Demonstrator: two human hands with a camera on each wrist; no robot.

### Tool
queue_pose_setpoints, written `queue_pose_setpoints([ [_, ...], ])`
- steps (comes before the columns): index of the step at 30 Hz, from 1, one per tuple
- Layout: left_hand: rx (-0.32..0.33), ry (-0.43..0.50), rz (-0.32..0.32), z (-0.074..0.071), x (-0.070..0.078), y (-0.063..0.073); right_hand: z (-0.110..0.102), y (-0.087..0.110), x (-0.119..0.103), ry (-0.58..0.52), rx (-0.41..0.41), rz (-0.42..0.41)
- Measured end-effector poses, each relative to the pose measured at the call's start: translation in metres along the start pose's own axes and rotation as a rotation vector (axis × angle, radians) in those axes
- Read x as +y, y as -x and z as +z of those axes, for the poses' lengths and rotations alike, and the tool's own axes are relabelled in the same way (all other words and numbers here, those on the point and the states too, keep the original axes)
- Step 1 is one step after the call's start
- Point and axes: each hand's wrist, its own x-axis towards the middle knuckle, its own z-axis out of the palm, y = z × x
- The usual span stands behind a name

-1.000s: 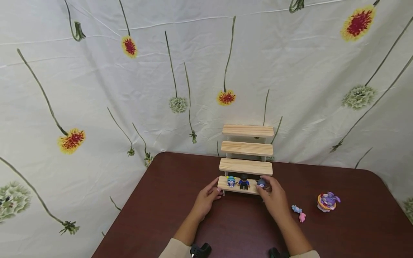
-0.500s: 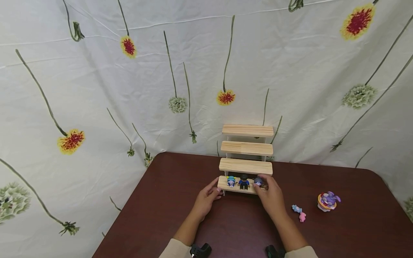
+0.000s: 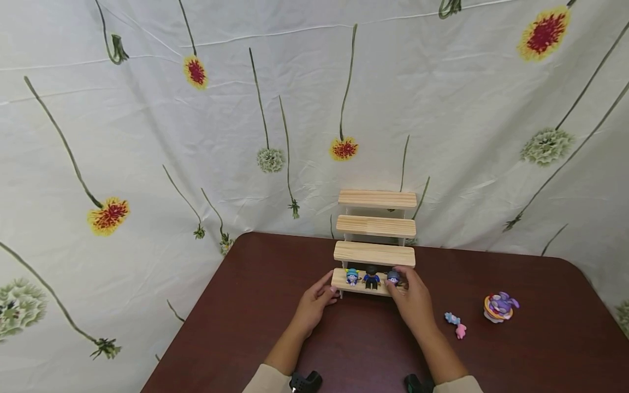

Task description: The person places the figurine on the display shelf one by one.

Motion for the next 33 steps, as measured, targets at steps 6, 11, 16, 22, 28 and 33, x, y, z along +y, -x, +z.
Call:
queue_pose_setpoints([
  [6, -0.001, 0.004, -0.001, 0.0004, 0.0011, 0.0004, -0.0002, -0.0002, -0.0004, 0.001, -0.008, 0.003],
  [11, -0.007, -0.003, -0.001, 0.0002, 0.0007, 0.0003, -0.0012, 0.0004, -0.0008, -0.013, -0.025, 0.012],
  [16, -0.006, -0.01, 0.0, -0.0004, -0.0002, 0.0, -0.0003, 0.0008, 0.0, -0.031, -0.03, 0.015],
  [22, 0.002, 0.0, 0.0, -0.0005, -0.0017, -0.0002, 0.0002, 0.0027, 0.0001, -0.023, -0.014, 0.002],
  [28, 0.003, -0.004, -0.002, -0.0003, -0.0016, 0.0, -0.0019, 0.0057, -0.0012, -0.053, 0.003, 0.016],
  [33, 0.001, -0.008, -0.006, -0.0007, -0.0005, 0.0003, -0.0048, 0.0081, -0.0034, -0.125, -0.007, 0.052],
])
